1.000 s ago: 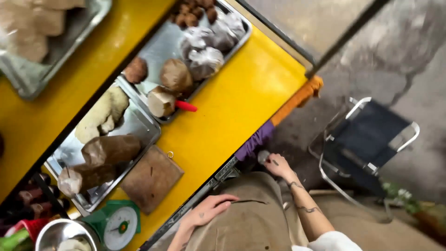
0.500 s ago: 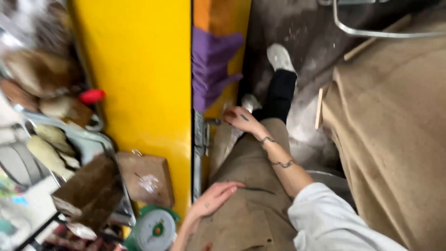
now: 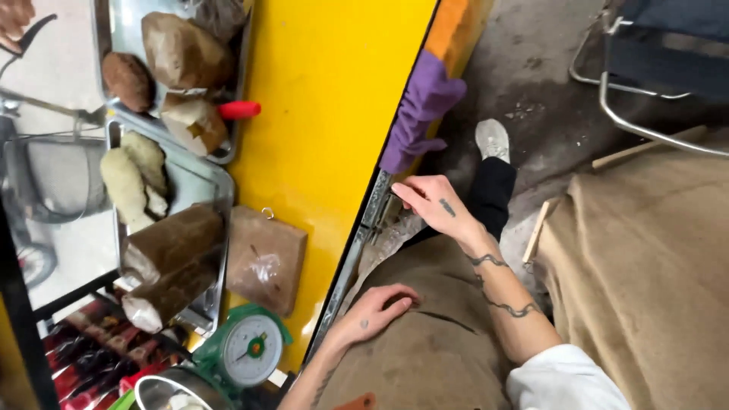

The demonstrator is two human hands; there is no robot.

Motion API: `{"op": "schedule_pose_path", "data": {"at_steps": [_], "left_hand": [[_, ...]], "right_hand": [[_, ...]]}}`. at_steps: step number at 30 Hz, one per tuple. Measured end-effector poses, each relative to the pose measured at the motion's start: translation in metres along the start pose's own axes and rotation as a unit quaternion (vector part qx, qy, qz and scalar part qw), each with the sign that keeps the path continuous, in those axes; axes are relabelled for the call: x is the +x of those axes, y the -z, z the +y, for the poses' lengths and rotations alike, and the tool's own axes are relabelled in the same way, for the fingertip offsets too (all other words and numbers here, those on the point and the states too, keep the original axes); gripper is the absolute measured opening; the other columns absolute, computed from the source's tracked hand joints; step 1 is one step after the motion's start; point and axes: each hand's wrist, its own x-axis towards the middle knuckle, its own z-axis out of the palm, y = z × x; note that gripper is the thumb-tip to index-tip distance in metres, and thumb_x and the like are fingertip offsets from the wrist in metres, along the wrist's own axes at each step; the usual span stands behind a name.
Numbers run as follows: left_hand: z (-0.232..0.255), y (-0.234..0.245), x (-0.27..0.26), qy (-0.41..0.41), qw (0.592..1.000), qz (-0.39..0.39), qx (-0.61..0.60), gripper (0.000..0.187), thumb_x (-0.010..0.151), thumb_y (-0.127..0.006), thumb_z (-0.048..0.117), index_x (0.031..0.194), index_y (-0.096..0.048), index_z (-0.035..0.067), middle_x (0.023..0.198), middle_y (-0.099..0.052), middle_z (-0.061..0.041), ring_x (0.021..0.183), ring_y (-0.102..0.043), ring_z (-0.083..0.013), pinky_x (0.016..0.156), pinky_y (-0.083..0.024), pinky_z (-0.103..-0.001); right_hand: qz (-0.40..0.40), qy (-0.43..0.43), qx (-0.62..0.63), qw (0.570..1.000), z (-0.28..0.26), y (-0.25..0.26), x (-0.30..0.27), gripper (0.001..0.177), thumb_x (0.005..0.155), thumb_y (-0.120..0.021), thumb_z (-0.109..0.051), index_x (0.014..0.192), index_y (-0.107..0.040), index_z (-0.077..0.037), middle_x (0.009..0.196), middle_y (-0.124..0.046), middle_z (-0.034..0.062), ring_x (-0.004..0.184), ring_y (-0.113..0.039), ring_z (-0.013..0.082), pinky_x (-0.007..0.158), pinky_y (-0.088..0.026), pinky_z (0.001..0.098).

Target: The person slices a large root vegetable on a wooden cutting board using a knife, places the slices into a metal bowl, then retrieves a plastic bag from a drawer and packs the slices. The person hands the bag to a customer and receives cash payment.

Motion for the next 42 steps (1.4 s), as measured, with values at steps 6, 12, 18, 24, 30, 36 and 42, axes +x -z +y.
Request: {"op": "schedule_pose_path", "data": {"at_steps": [6, 12, 18, 24, 30, 36, 42], "left_hand": [[-0.023, -0.017, -0.007, 0.038, 0.998, 0.049, -0.007, 0.037, 0.120, -0.055, 0.036, 0.137, -0.078, 0.012, 0.138, -0.084, -0.008, 0.127, -0.078, -0.0259, 0.107, -0.055, -0.040], [-0.028, -0.015, -0.024, 0.061, 0.995, 0.083, 0.017, 0.040, 0.119, -0.053, 0.040, 0.137, -0.078, 0.013, 0.141, -0.083, -0.008, 0.128, -0.077, -0.0272, 0.110, -0.054, -0.042], [-0.042, -0.019, -0.037, 0.082, 0.991, 0.102, 0.025, 0.045, 0.118, -0.052, 0.042, 0.138, -0.079, 0.013, 0.141, -0.084, -0.007, 0.127, -0.078, -0.0259, 0.110, -0.056, -0.042], [-0.027, -0.019, -0.040, 0.019, 0.992, 0.124, 0.034, 0.039, 0.119, -0.055, 0.039, 0.138, -0.078, 0.013, 0.132, -0.083, -0.008, 0.121, -0.077, -0.0271, 0.105, -0.056, -0.041], [-0.013, -0.014, -0.023, -0.013, 0.989, 0.128, 0.074, 0.043, 0.120, -0.050, 0.040, 0.137, -0.078, 0.012, 0.132, -0.084, -0.006, 0.121, -0.078, -0.0232, 0.105, -0.058, -0.043], [-0.033, -0.022, -0.012, -0.034, 0.992, 0.089, 0.080, 0.035, 0.120, -0.054, 0.032, 0.136, -0.076, 0.010, 0.127, -0.081, -0.009, 0.119, -0.077, -0.0266, 0.106, -0.057, -0.041], [-0.085, -0.024, -0.007, 0.013, 0.993, -0.023, 0.118, 0.035, 0.122, -0.054, 0.033, 0.141, -0.073, 0.011, 0.136, -0.080, -0.013, 0.123, -0.076, -0.0327, 0.109, -0.056, -0.045]], "right_hand": [[-0.069, 0.035, -0.125, 0.989, -0.007, 0.013, 0.010, 0.054, 0.124, -0.066, -0.030, 0.078, -0.045, -0.012, 0.066, -0.049, 0.0054, 0.058, -0.043, 0.0172, 0.067, -0.036, 0.0387], [-0.053, 0.160, -0.263, 0.950, 0.018, 0.012, 0.019, 0.050, 0.124, -0.067, -0.026, 0.082, -0.045, -0.009, 0.070, -0.050, 0.0081, 0.061, -0.047, 0.0264, 0.066, -0.035, 0.0469], [0.026, 0.157, -0.226, 0.961, -0.003, 0.035, 0.023, 0.039, 0.123, -0.067, -0.013, 0.086, -0.063, -0.003, 0.076, -0.064, 0.0069, 0.058, -0.051, 0.0167, 0.056, -0.042, 0.0351], [0.078, 0.080, -0.180, 0.977, -0.017, 0.066, -0.015, 0.033, 0.122, -0.072, -0.028, 0.100, -0.081, -0.006, 0.076, -0.070, 0.0013, 0.065, -0.056, 0.0130, 0.066, -0.044, 0.0332], [0.282, 0.016, -0.106, 0.953, -0.009, 0.124, -0.086, 0.009, 0.121, -0.074, -0.010, 0.116, -0.081, -0.007, 0.100, -0.075, 0.0040, 0.090, -0.067, 0.0122, 0.084, -0.051, 0.0286], [0.299, 0.027, -0.342, 0.890, -0.024, 0.076, -0.074, 0.092, 0.096, -0.095, -0.049, 0.159, -0.060, 0.007, 0.152, -0.064, 0.0261, 0.136, -0.063, 0.0426, 0.108, -0.057, 0.0594], [0.334, 0.092, -0.420, 0.839, -0.002, 0.138, -0.115, 0.069, 0.115, -0.104, -0.024, 0.157, -0.074, 0.022, 0.152, -0.074, 0.0391, 0.139, -0.069, 0.0524, 0.122, -0.056, 0.0594]]}}
